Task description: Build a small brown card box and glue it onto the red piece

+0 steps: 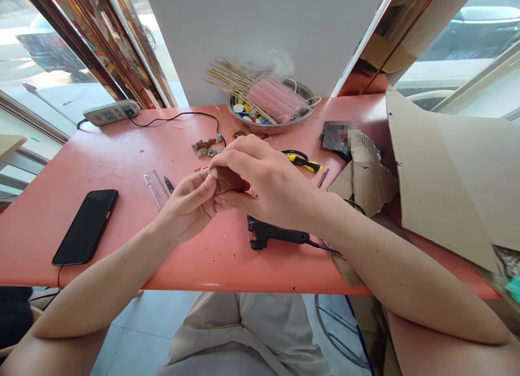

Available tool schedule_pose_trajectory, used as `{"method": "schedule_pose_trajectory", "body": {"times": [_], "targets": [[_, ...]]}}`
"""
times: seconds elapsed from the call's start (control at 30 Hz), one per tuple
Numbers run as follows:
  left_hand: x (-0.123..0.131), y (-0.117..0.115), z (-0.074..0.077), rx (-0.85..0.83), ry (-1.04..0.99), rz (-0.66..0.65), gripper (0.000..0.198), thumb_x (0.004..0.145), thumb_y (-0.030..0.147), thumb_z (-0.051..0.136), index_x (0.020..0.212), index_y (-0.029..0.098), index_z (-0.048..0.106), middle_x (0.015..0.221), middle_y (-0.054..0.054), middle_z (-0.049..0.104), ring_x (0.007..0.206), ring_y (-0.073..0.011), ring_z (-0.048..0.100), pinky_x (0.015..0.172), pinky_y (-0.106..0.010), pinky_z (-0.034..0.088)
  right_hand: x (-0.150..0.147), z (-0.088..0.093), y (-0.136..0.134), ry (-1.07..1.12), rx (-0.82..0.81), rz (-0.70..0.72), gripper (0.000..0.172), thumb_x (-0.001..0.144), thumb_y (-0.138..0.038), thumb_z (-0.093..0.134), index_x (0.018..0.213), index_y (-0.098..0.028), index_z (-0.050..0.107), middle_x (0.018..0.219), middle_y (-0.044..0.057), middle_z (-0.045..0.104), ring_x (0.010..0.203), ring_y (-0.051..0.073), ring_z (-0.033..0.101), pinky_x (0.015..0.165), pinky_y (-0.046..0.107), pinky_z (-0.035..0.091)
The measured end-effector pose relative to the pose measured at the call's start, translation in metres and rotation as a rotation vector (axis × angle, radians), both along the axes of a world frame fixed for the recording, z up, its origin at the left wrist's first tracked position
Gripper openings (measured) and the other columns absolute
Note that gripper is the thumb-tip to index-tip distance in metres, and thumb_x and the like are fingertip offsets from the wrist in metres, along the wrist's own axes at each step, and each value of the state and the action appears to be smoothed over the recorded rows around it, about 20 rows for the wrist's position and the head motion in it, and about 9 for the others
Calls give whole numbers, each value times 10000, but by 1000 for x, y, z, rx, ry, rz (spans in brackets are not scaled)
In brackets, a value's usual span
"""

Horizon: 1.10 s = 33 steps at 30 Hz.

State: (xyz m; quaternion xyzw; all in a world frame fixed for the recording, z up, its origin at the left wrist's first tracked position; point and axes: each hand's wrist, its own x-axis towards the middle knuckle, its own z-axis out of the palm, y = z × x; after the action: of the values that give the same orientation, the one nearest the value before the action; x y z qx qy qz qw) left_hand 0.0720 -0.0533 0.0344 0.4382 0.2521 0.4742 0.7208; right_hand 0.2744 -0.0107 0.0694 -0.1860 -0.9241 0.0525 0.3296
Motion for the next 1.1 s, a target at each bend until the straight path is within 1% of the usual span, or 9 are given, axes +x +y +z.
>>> {"method": "schedule_pose_trajectory", "body": {"times": [0.13,0.27,0.4,0.6,0.77,0.87,0.93,1.0,1.1], "targets": [[-1,2,0,-23,-21,5,515,779,643,997,910,182,809,869,-48,787,1124,-276,833,969,-349,699,-1,-7,-1,48,40,-31,355,1090,-309,694,1441,-259,716,1261,107,814,1210,275,777,997,434,695],[-2,4,1,11,-9,26,549,773,671,988,994,189,843,958,-76,831,1168,-311,836,994,-383,705,-4,-12,-7,125,92,-107,473,1057,-275,757,1523,-313,680,1369,109,803,1259,287,786,1045,446,697],[-5,7,0,65,4,120,570,754,669,1000,1041,197,861,1037,-75,851,1176,-299,842,1002,-365,707,-5,-10,-12,205,161,-134,341,1046,-263,788,1385,-290,761,1303,116,829,1192,276,815,1021,409,707],[-6,9,-4,101,38,224,682,721,651,1024,1204,209,831,1116,-70,868,1102,-267,848,986,-379,716,-10,-8,-13,260,101,-190,139,1060,-212,735,1054,-338,792,1088,35,850,957,228,833,837,364,713],[-4,10,-6,104,5,251,598,722,610,1038,1098,192,834,1030,-61,866,1094,-263,854,956,-354,723,-11,3,-14,203,60,1,196,1072,-136,647,955,-289,684,924,16,781,836,181,774,738,315,661],[-7,16,-6,37,-15,299,416,825,535,993,977,183,831,996,-64,874,1107,-258,867,956,-315,720,-1,14,-11,188,23,150,209,1074,-105,643,971,-287,656,903,-7,762,804,141,736,701,276,620],[-10,21,-3,-76,-21,383,273,959,436,889,977,171,825,999,-72,882,1131,-245,872,964,-284,713,11,20,-2,289,-31,93,156,1104,-224,668,968,-301,660,882,-2,739,763,151,700,661,305,604],[-11,24,2,-209,-50,478,203,1065,347,758,1048,153,819,1034,-85,891,1167,-228,869,974,-250,702,25,25,14,478,-80,-135,255,1116,-522,650,949,-334,691,837,23,689,693,197,636,595,378,591],[-9,25,13,-352,-122,538,247,1130,288,650,1261,132,790,1119,-105,898,1174,-214,870,966,-218,695,46,33,46,351,-55,-365,356,1047,-720,649,1120,-393,770,798,45,674,824,290,746,713,495,694]]}}
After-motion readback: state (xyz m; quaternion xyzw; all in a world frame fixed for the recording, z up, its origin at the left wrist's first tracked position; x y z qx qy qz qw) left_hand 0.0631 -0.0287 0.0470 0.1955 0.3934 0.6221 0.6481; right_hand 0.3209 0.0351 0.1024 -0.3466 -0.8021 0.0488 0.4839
